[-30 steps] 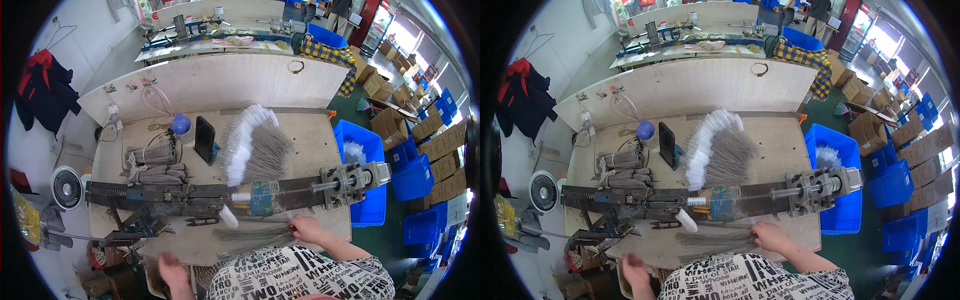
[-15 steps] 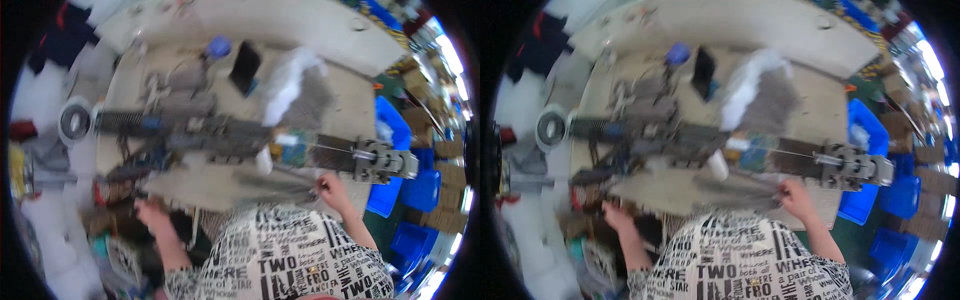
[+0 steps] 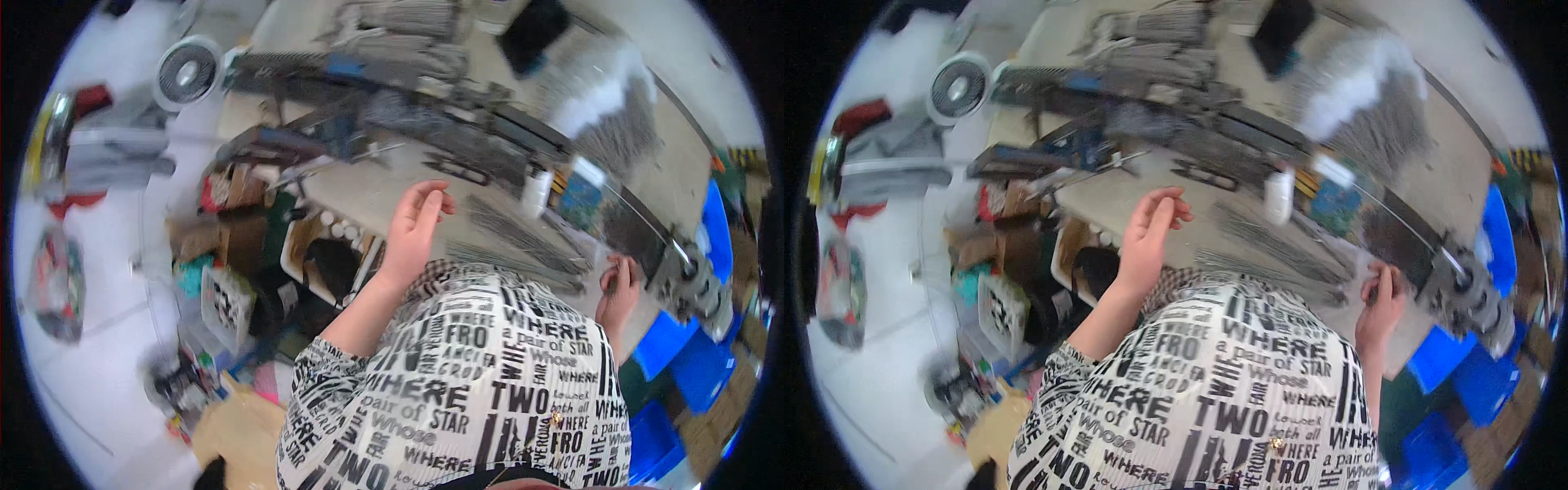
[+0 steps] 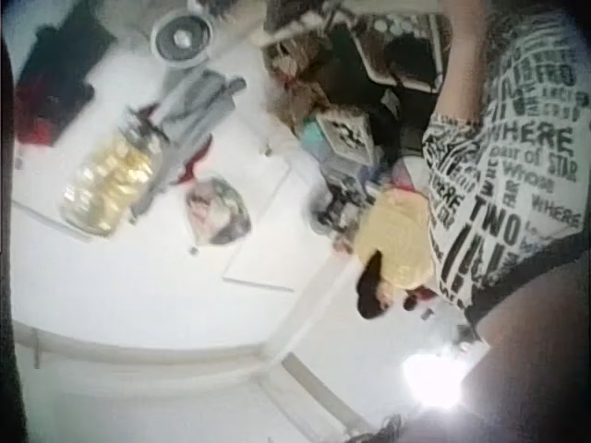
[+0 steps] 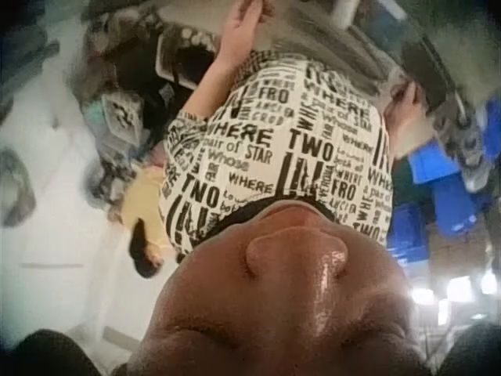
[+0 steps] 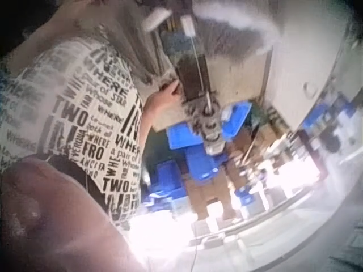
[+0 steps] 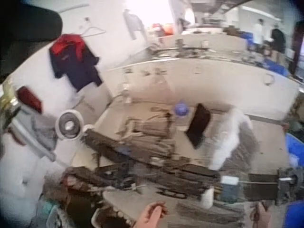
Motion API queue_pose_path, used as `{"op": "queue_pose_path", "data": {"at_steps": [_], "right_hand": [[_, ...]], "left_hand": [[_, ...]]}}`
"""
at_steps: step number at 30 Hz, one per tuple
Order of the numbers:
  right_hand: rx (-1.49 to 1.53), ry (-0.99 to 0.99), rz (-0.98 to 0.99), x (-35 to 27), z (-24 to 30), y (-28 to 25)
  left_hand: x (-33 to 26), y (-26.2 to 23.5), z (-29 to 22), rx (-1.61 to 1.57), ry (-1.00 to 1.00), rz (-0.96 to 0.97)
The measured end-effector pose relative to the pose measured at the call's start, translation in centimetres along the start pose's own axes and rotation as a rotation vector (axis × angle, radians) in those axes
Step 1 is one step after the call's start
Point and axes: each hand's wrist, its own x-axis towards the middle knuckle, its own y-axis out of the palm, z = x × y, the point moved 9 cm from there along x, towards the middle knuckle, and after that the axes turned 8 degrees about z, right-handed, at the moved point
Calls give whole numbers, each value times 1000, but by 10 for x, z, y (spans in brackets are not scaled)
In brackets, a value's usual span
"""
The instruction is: The person is assembling brushes by inserting bristles into a metal frame using a specialized machine.
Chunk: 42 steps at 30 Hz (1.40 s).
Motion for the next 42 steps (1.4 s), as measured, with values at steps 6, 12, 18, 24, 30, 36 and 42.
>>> {"op": "queue_pose_path", "data": {"at_steps": [6,12,18,24,30,36,42], "right_hand": [[335,-60,-22,-7,45,19],[307,-435,516,-32,174,54],[-495,-243,187,-18,123,11],[-655,16,-5,-1,-4,-7],[-459,-594,246,-37,169,43],[-426,-884,416,-53,247,88],[-412,-138,581,20,57,185]], "left_hand": [[7,40,-41,408,252,193],[-5,197,-103,859,736,733],[-4,164,-49,946,566,748],[1,115,-35,744,494,642],[-2,181,-86,836,827,633],[19,125,-36,285,224,619],[17,90,-51,65,249,405]]}}
